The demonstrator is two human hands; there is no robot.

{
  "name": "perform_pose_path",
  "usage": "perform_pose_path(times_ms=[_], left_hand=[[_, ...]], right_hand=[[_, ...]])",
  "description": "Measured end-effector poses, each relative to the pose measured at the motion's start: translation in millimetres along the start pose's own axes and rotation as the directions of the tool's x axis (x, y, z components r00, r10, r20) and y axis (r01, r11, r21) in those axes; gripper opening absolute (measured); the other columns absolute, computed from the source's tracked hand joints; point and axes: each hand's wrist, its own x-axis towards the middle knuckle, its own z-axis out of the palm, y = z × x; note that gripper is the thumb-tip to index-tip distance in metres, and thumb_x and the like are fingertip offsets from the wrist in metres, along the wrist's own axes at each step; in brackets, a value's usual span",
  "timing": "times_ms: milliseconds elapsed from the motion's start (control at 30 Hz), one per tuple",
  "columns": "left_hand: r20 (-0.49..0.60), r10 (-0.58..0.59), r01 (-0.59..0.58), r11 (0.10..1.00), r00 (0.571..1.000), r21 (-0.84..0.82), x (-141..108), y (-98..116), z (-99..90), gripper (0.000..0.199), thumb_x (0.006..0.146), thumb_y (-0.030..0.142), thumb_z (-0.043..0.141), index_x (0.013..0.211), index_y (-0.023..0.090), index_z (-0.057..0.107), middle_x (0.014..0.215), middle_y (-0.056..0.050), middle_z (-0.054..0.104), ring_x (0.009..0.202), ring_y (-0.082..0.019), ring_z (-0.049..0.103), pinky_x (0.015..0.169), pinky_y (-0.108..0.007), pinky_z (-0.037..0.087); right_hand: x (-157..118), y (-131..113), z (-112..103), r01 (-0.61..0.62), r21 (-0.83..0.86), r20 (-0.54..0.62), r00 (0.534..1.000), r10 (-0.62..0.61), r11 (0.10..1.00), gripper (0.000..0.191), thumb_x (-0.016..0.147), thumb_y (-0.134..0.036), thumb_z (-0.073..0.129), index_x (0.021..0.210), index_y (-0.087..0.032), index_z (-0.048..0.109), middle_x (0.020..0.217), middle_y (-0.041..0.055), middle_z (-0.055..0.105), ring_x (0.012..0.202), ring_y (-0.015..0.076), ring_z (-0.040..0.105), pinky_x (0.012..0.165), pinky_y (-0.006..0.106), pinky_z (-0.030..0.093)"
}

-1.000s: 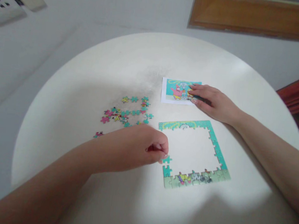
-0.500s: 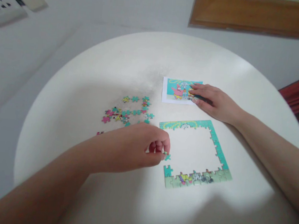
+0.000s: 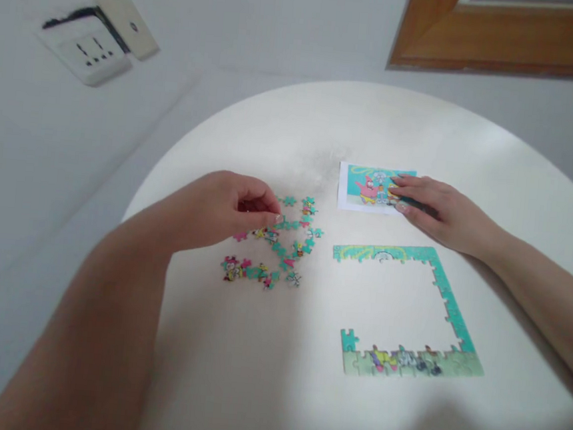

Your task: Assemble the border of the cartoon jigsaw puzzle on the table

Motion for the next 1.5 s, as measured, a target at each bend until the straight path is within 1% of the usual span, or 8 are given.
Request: perform_pose_path(times_ms=[100,233,433,500,767,1000,1233,1500], left_hand=[[0.023,0.004,-0.005,1.0,1.0,0.008,0.3,1.0,3.5,0.027,0.08,0.044,0.063,0.088,0.021,0.074,0.065,0.003,0.068,0.058,-0.013,0.06,0.056,-0.023,0.041],[0.012,0.013,-0.013,0.999,1.0,0.033,1.9,2.8,7.5,0.022,0.081,0.038,0.061,0.087,0.023,0.077,0.064,0.004,0.068,0.055,-0.012,0.057,0.055,-0.023,0.039],[-0.002,0.092,-0.092,0.992,0.996,0.086,5.5,1.4,12.7,0.024,0.078,0.022,0.059,0.093,0.023,0.078,0.082,0.003,0.076,0.069,-0.013,0.064,0.064,-0.023,0.042],[-0.009,0.102,-0.101,0.991,0.995,0.084,5.7,1.3,13.8,0.026,0.077,0.02,0.059,0.096,0.022,0.077,0.084,0.003,0.076,0.072,-0.013,0.065,0.066,-0.023,0.043],[-0.022,0.104,-0.103,0.993,0.994,0.063,4.8,4.5,14.8,0.02,0.077,0.018,0.06,0.089,0.021,0.076,0.08,0.003,0.075,0.069,-0.012,0.063,0.065,-0.022,0.042],[-0.02,0.14,-0.139,0.99,0.99,0.037,6.9,6.9,20.1,0.017,0.076,0.016,0.061,0.086,0.02,0.075,0.079,0.003,0.073,0.068,-0.011,0.061,0.063,-0.022,0.04],[-0.013,0.137,-0.137,0.99,0.99,0.017,8.5,9.3,23.9,0.02,0.076,0.014,0.06,0.088,0.02,0.075,0.076,0.003,0.072,0.067,-0.011,0.06,0.061,-0.021,0.04],[-0.001,0.112,-0.112,0.991,0.994,0.069,8.5,11.0,25.7,0.024,0.076,0.02,0.059,0.096,0.021,0.073,0.08,0.001,0.071,0.072,-0.014,0.063,0.066,-0.024,0.042]], right_hand=[[-1.3,0.3,1.0,-0.006,0.01,-0.01,1.0,0.006,1.0,0.039,0.098,-0.036,0.052,0.134,-0.028,0.063,0.137,0.0075,0.065,0.132,0.0313,0.057,0.113,0.057,0.045],[-2.6,2.2,1.8,-0.004,0.012,-0.003,1.0,0.004,1.0,0.039,0.098,-0.036,0.053,0.135,-0.029,0.062,0.136,0.0068,0.066,0.133,0.0316,0.056,0.114,0.057,0.044],[-2.8,3.0,1.0,-0.006,0.025,0.006,1.0,0.006,1.0,0.039,0.097,-0.035,0.053,0.135,-0.029,0.062,0.134,0.0078,0.066,0.134,0.0323,0.055,0.114,0.057,0.044],[-2.7,2.1,0.6,-0.012,0.035,0.005,1.0,0.012,0.999,0.039,0.097,-0.035,0.053,0.135,-0.03,0.063,0.134,0.0071,0.067,0.134,0.0324,0.055,0.113,0.058,0.045],[-4.6,6.1,1.7,-0.013,0.016,0.021,1.0,0.013,1.0,0.041,0.097,-0.035,0.054,0.137,-0.03,0.061,0.137,0.0065,0.065,0.134,0.0318,0.055,0.114,0.06,0.044],[-3.0,1.6,0.5,-0.039,0.037,0.005,0.999,0.039,0.999,0.038,0.097,-0.038,0.053,0.132,-0.028,0.065,0.136,0.0082,0.066,0.133,0.0335,0.056,0.113,0.061,0.045],[-3.4,1.3,1.1,-0.039,0.029,0.004,0.999,0.039,0.999,0.039,0.097,-0.037,0.054,0.134,-0.028,0.063,0.137,0.0073,0.065,0.133,0.0311,0.056,0.115,0.057,0.043],[-3.0,2.6,1.3,-0.013,0.013,0.008,1.0,0.013,1.0,0.039,0.098,-0.036,0.053,0.135,-0.028,0.062,0.135,0.0087,0.066,0.132,0.0308,0.057,0.112,0.059,0.046]])
